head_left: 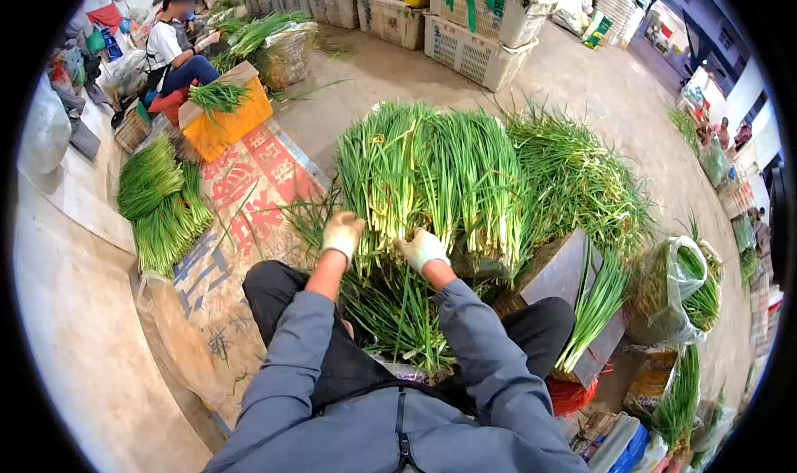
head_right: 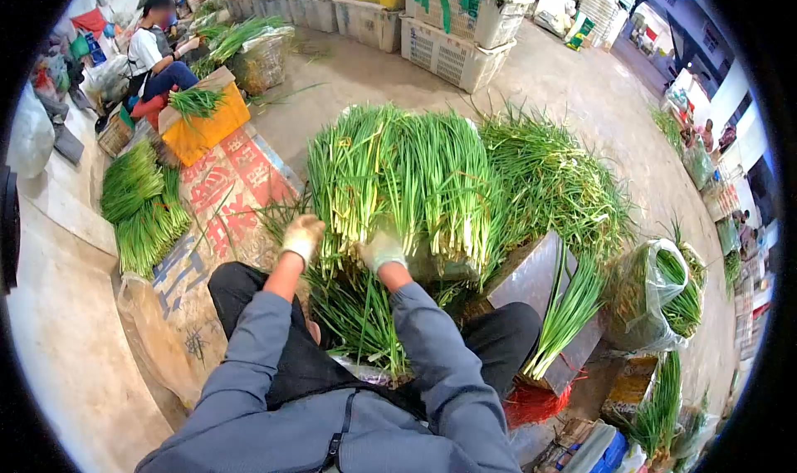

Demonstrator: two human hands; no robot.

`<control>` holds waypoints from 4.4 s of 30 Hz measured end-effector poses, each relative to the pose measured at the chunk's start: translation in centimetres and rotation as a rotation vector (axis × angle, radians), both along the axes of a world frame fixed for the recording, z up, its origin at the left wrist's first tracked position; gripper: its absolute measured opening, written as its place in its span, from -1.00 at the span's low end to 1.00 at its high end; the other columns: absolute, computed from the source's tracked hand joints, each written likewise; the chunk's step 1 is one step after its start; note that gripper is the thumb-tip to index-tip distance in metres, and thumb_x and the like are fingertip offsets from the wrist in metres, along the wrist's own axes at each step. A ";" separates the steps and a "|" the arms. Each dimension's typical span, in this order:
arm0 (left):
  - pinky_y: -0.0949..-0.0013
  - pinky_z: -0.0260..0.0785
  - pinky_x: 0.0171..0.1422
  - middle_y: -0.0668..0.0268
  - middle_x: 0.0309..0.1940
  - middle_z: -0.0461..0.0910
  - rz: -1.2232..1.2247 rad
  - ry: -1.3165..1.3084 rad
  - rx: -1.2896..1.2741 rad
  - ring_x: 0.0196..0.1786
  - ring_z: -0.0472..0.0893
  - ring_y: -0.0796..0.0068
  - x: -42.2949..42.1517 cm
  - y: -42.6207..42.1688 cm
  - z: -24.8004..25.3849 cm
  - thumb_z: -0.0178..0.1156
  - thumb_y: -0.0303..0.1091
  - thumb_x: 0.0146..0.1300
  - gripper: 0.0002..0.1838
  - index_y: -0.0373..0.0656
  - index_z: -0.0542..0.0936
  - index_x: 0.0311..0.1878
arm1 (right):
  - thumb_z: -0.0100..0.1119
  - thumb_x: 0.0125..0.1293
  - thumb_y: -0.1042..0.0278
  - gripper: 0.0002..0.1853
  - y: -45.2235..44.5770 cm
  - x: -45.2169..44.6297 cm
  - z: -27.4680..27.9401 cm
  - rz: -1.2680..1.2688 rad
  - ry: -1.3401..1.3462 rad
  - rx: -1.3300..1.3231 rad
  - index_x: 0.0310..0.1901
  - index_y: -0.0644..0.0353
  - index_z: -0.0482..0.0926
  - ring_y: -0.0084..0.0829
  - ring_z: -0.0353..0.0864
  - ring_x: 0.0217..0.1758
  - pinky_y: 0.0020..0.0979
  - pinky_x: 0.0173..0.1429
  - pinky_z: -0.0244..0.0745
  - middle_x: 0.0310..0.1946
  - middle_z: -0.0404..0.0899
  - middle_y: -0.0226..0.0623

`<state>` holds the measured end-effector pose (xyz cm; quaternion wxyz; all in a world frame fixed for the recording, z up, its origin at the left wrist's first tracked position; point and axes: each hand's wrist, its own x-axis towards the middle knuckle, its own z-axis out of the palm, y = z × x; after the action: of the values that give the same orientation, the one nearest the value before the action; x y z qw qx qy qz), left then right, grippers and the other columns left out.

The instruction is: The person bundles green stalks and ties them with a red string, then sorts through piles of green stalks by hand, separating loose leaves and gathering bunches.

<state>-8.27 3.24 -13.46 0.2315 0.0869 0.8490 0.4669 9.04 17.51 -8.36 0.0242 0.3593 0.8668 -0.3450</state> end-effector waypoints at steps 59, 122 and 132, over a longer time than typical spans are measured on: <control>0.12 0.37 0.40 -0.04 0.41 0.33 -0.325 -0.387 0.145 0.37 0.43 0.09 11.9 3.1 -1.0 0.25 -0.28 0.30 -0.43 -0.23 0.45 0.36 | 0.32 0.30 0.23 -0.67 -4.6 11.5 -1.5 -0.179 0.410 -0.245 -0.06 0.33 0.59 -0.47 0.66 -0.25 -0.40 -0.10 0.56 -0.30 0.69 -0.21; 0.35 0.52 -0.28 0.22 -0.20 0.69 -0.091 -0.998 0.589 -0.34 0.60 0.44 17.6 1.2 0.4 0.04 -0.33 0.52 -0.73 -0.24 0.40 0.17 | 0.19 0.41 0.39 -0.91 -1.7 15.5 -1.4 -0.293 1.106 -0.897 -0.14 0.17 0.55 -0.37 0.64 -0.20 -0.37 -0.13 0.63 -0.19 0.63 -0.27; 0.24 0.65 -0.02 0.02 0.10 0.65 -0.281 -0.943 0.941 -0.01 0.71 0.23 16.5 0.9 3.3 0.23 -0.39 0.40 -0.58 -0.36 0.42 0.23 | 0.39 0.22 0.18 -0.67 -2.3 20.7 -0.3 -0.144 0.152 0.120 -0.06 0.19 0.66 -0.20 0.73 -0.15 -0.25 -0.07 0.61 -0.25 0.72 -0.11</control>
<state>8.21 4.10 -10.19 0.5728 0.0750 0.3445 0.7400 29.78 15.22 -8.71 -0.0880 0.3941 0.8573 -0.3194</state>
